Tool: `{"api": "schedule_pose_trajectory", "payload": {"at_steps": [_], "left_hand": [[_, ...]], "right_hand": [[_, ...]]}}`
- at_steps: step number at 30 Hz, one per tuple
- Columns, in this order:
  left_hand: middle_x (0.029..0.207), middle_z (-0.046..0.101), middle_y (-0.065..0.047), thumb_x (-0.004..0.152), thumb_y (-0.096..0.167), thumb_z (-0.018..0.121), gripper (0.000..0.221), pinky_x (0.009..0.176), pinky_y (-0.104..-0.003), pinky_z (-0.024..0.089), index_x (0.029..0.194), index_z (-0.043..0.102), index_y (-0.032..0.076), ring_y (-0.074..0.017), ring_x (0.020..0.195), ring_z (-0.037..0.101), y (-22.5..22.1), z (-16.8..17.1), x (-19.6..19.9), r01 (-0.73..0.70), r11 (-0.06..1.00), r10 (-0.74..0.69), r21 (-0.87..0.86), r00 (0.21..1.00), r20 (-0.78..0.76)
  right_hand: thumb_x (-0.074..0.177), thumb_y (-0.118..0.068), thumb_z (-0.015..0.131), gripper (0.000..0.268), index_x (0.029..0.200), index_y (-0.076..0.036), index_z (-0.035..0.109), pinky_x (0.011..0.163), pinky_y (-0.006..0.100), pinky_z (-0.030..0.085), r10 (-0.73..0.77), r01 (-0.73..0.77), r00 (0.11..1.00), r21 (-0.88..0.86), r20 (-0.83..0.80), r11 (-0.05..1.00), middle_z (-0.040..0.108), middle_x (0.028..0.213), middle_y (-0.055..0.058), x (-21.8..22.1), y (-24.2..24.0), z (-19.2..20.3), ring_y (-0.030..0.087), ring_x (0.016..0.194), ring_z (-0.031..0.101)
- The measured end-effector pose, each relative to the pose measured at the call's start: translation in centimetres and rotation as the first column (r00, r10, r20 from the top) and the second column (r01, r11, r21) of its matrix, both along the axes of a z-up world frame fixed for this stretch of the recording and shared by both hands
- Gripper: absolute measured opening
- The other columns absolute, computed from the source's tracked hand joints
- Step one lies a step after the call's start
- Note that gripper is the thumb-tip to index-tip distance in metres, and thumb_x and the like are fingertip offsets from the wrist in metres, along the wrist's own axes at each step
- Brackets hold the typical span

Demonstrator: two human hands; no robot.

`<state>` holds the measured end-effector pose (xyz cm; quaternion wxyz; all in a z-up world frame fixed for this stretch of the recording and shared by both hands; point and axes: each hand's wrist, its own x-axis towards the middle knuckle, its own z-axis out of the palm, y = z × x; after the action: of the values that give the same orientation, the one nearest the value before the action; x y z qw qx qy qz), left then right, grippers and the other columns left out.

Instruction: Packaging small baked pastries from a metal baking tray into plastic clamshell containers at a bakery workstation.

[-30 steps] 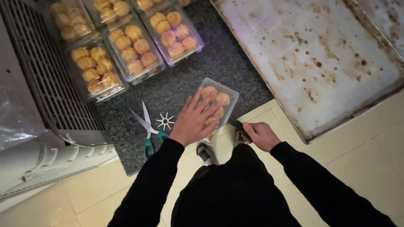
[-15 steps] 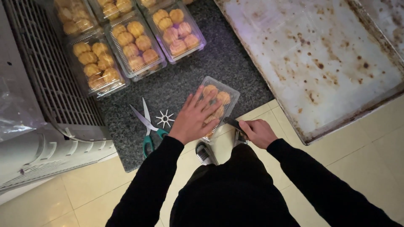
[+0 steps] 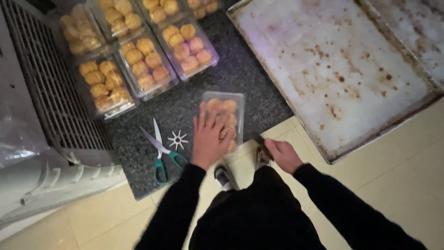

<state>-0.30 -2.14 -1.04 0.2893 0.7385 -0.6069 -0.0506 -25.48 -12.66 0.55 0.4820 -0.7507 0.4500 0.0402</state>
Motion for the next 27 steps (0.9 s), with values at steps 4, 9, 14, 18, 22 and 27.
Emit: {"api": "schedule_pose_trajectory", "payload": {"at_steps": [4, 9, 14, 18, 22, 27], "left_hand": [[0.171, 0.029, -0.021, 0.102, 0.025, 0.062, 0.056, 0.119, -0.075, 0.024, 0.157, 0.054, 0.015, -0.0614, 0.155, 0.005, 0.3, -0.5, -2.8, -0.237, 0.966, 0.184, -0.102, 0.909, -0.374], [0.121, 0.071, -0.021, 0.089, 0.038, 0.081, 0.057, 0.090, -0.054, 0.063, 0.138, 0.062, 0.013, -0.0421, 0.112, 0.072, 5.6, -1.3, -4.0, -0.497, 0.794, 0.590, 0.350, 0.493, -0.639], [0.093, 0.078, -0.018, 0.095, 0.030, 0.079, 0.037, 0.056, -0.039, 0.069, 0.122, 0.072, 0.004, -0.0284, 0.072, 0.078, 5.0, -2.9, -5.2, -0.139, 0.866, 0.491, 0.480, 0.056, -0.869], [0.084, 0.076, -0.021, 0.098, 0.023, 0.073, 0.029, 0.059, -0.040, 0.069, 0.107, 0.070, -0.004, -0.0274, 0.070, 0.078, 3.4, -1.8, -5.9, -0.104, 0.886, 0.457, 0.453, 0.022, -0.889], [0.080, 0.075, -0.019, 0.098, 0.023, 0.072, 0.027, 0.059, -0.038, 0.068, 0.104, 0.070, -0.003, -0.0254, 0.068, 0.077, 2.9, -0.8, -6.3, -0.123, 0.892, 0.438, 0.435, -0.004, -0.899], [0.078, 0.075, -0.019, 0.097, 0.021, 0.073, 0.023, 0.061, -0.040, 0.069, 0.099, 0.072, -0.002, -0.0253, 0.068, 0.077, 3.0, -2.2, -6.3, -0.124, 0.894, 0.435, 0.431, 0.011, -0.900]], "right_hand": [[0.112, -0.065, 0.026, 0.087, 0.096, 0.000, 0.080, 0.101, 0.050, 0.054, -0.233, 0.234, 0.972, 0.086, -0.015, 0.969, 0.082, 0.099, 0.020, -3.5, 0.6, -2.2, 0.035, 0.106, 0.075], [0.112, -0.057, 0.031, 0.083, 0.062, -0.007, 0.075, 0.082, 0.041, 0.061, -0.216, 0.219, 0.976, 0.095, -0.041, 0.971, 0.079, 0.061, 0.012, -2.7, 2.0, 1.2, 0.029, 0.069, 0.080], [0.110, -0.053, 0.034, 0.072, 0.072, -0.008, 0.074, 0.082, 0.039, 0.061, -0.126, 0.130, 0.991, 0.101, -0.045, 0.986, 0.081, 0.069, 0.008, -1.9, 3.1, 1.0, 0.022, 0.071, 0.081], [0.109, -0.050, 0.033, 0.069, 0.068, -0.008, 0.069, 0.080, 0.040, 0.059, -0.040, 0.040, 0.999, 0.045, -0.006, 0.998, 0.078, 0.066, 0.008, -0.6, 3.7, 3.3, 0.024, 0.069, 0.078], [0.110, -0.055, 0.034, 0.070, 0.065, -0.009, 0.063, 0.079, 0.044, 0.057, 0.004, -0.004, 1.000, -0.028, -0.012, 1.000, 0.075, 0.063, 0.010, 0.0, 3.6, 1.9, 0.029, 0.070, 0.077], [0.110, -0.062, 0.032, 0.076, 0.064, -0.007, 0.058, 0.080, 0.048, 0.054, 0.025, -0.028, 0.999, -0.125, -0.029, 0.992, 0.071, 0.060, 0.014, 0.7, 3.6, 0.8, 0.040, 0.076, 0.072]]}}
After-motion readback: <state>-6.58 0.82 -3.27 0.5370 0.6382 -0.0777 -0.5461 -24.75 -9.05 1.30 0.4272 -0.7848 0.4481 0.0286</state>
